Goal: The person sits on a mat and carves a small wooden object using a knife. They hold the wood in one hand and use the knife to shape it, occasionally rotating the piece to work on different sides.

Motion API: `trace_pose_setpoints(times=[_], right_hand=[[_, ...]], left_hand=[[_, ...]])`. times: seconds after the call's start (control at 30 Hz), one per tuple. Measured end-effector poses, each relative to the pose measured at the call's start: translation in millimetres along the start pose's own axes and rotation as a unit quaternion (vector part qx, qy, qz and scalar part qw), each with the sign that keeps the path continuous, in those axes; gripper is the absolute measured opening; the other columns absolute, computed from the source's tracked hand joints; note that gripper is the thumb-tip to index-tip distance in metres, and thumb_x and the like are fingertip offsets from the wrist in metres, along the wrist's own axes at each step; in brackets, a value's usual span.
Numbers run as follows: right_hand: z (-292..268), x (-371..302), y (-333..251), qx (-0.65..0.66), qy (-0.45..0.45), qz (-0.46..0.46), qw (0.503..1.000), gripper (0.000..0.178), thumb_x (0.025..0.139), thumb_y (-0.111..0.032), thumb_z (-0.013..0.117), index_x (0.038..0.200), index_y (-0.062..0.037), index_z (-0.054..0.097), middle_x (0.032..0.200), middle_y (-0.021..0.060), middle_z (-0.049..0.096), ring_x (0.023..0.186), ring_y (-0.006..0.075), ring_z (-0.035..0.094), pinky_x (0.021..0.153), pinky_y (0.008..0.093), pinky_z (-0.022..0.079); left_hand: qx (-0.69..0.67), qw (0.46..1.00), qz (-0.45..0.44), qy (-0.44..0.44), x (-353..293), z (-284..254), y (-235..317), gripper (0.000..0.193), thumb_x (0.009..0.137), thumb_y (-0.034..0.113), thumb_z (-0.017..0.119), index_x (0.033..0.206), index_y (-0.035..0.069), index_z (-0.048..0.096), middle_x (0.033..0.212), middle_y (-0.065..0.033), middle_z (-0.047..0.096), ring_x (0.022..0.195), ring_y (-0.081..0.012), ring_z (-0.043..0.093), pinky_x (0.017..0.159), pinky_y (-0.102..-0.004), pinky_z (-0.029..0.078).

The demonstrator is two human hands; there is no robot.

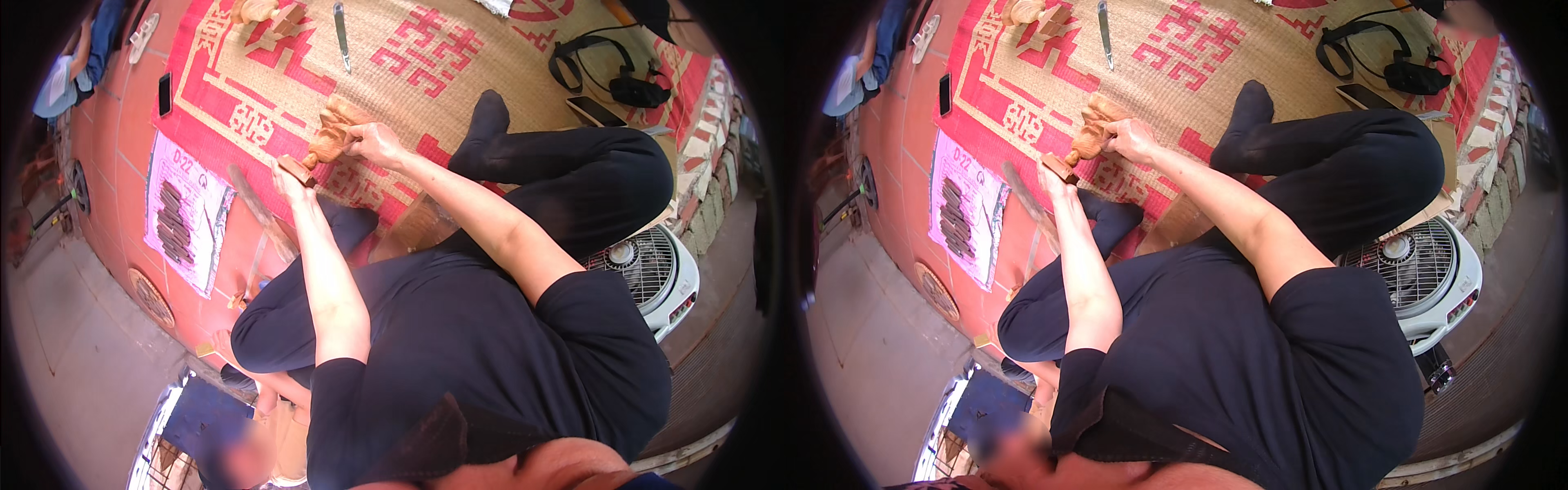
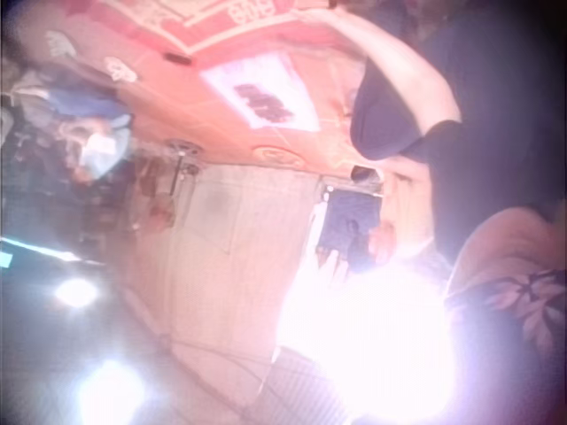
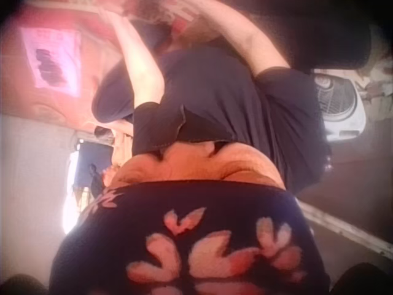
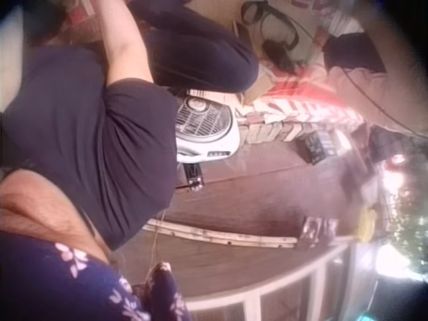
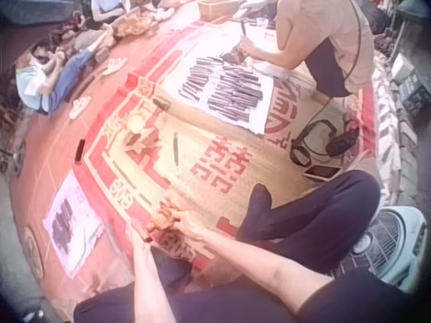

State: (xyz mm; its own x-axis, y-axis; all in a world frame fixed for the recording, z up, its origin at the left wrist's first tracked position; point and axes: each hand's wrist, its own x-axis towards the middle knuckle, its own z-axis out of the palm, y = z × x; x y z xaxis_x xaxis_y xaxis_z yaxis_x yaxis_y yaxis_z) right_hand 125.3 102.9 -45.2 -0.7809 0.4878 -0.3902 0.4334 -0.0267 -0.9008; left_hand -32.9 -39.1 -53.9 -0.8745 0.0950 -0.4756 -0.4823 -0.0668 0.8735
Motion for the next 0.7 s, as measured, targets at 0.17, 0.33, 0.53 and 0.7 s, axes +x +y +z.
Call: trace_pose_setpoints(times=[0.17,0.33,0.53,0.7], right_hand=[[5,-7,3,-0.026,0.002,0.005,1.0,0.018,0.072,-0.024,0.066,0.083,-0.0099,0.068,0.078,0.0044,0.069,0.078,0.019,0.065,0.072,0.0325,0.048],[10,-12,4,-0.066,0.007,-0.001,0.998,0.019,0.072,-0.026,0.067,0.082,-0.0103,0.067,0.078,0.0046,0.069,0.078,0.0189,0.065,0.072,0.0334,0.048],[13,-8,13,-0.072,0.015,-0.028,0.997,0.018,0.074,-0.026,0.067,0.082,-0.0104,0.067,0.078,0.0058,0.069,0.077,0.021,0.065,0.072,0.0349,0.048],[3,-3,2,-0.086,0.046,-0.032,0.995,0.019,0.074,-0.026,0.067,0.084,-0.01,0.068,0.078,0.0084,0.068,0.076,0.0235,0.065,0.07,0.0356,0.047]], left_hand=[[0.0,1.0,-0.011,-0.008,3,-23,-12,0.019,0.088,0.026,0.054,0.092,0.008,0.054,0.083,-0.0043,0.053,0.074,-0.0177,0.057,0.066,-0.0308,0.05],[-0.044,0.999,-0.028,-0.01,5,-39,-25,0.02,0.088,0.028,0.054,0.093,0.008,0.055,0.084,-0.0049,0.054,0.074,-0.0181,0.057,0.067,-0.0305,0.051],[-0.013,1.0,-0.016,-0.021,6,-37,-25,0.03,0.09,0.038,0.053,0.097,0.009,0.057,0.084,-0.0031,0.057,0.076,-0.0178,0.058,0.069,-0.033,0.051],[0.093,0.99,0.065,-0.088,-22,-4,3,0.035,0.092,0.04,0.049,0.102,0.007,0.058,0.086,-0.0019,0.054,0.078,-0.0146,0.054,0.075,-0.0305,0.047]])
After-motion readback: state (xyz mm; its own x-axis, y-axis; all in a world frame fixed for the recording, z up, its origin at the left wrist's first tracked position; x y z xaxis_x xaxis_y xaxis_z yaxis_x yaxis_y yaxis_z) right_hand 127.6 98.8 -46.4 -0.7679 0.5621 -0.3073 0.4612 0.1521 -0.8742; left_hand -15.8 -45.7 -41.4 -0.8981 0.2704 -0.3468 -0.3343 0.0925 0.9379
